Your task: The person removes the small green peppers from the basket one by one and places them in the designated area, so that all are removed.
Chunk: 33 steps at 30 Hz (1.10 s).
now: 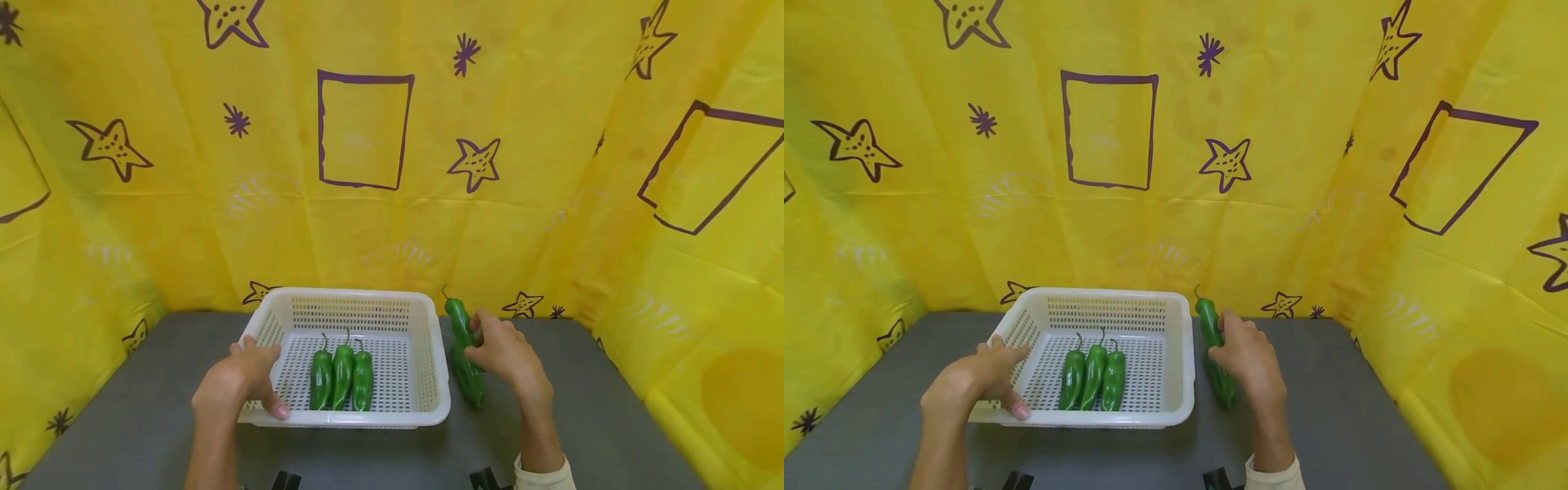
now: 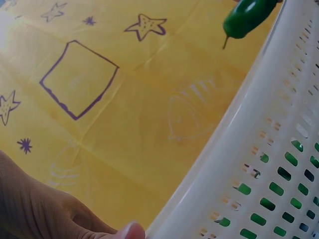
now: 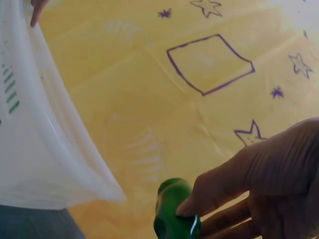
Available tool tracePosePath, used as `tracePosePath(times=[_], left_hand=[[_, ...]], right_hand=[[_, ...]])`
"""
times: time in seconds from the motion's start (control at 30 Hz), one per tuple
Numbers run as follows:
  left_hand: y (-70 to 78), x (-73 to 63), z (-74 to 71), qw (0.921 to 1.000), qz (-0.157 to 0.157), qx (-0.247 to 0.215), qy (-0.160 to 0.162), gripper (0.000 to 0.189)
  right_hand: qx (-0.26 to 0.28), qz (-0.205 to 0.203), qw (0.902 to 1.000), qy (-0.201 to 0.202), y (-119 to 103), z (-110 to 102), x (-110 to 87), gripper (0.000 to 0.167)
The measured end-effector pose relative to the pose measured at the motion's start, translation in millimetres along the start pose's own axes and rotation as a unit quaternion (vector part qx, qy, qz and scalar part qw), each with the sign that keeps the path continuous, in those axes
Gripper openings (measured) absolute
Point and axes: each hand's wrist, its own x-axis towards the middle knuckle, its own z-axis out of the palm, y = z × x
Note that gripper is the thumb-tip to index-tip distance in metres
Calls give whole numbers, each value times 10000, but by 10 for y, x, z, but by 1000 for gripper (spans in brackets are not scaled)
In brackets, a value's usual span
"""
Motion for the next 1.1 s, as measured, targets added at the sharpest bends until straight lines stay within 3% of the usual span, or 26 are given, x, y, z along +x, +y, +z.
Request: tracePosePath(times=[0.3, 0.43, 0.7, 0.93, 1.1], left_hand=[[1, -4, 6, 10000, 29, 22, -24, 126], [4, 0, 2, 10000, 45, 26, -2, 125], [1, 1, -7, 10000, 85, 47, 3, 126], [-3, -2, -4, 9999, 95, 57, 7, 127], [9, 7, -14, 10000, 71, 47, -19, 126]], right_hand=[[-496, 579, 9965, -333, 334, -93, 44, 28], [-471, 746, 9946, -540, 477, -76, 79, 22], [-338, 1027, 9918, -684, 759, 123, 212, 22], [-294, 1277, 9845, -1169, 1013, 323, 387, 26], [-337, 1315, 9813, -1367, 986, 330, 416, 36]])
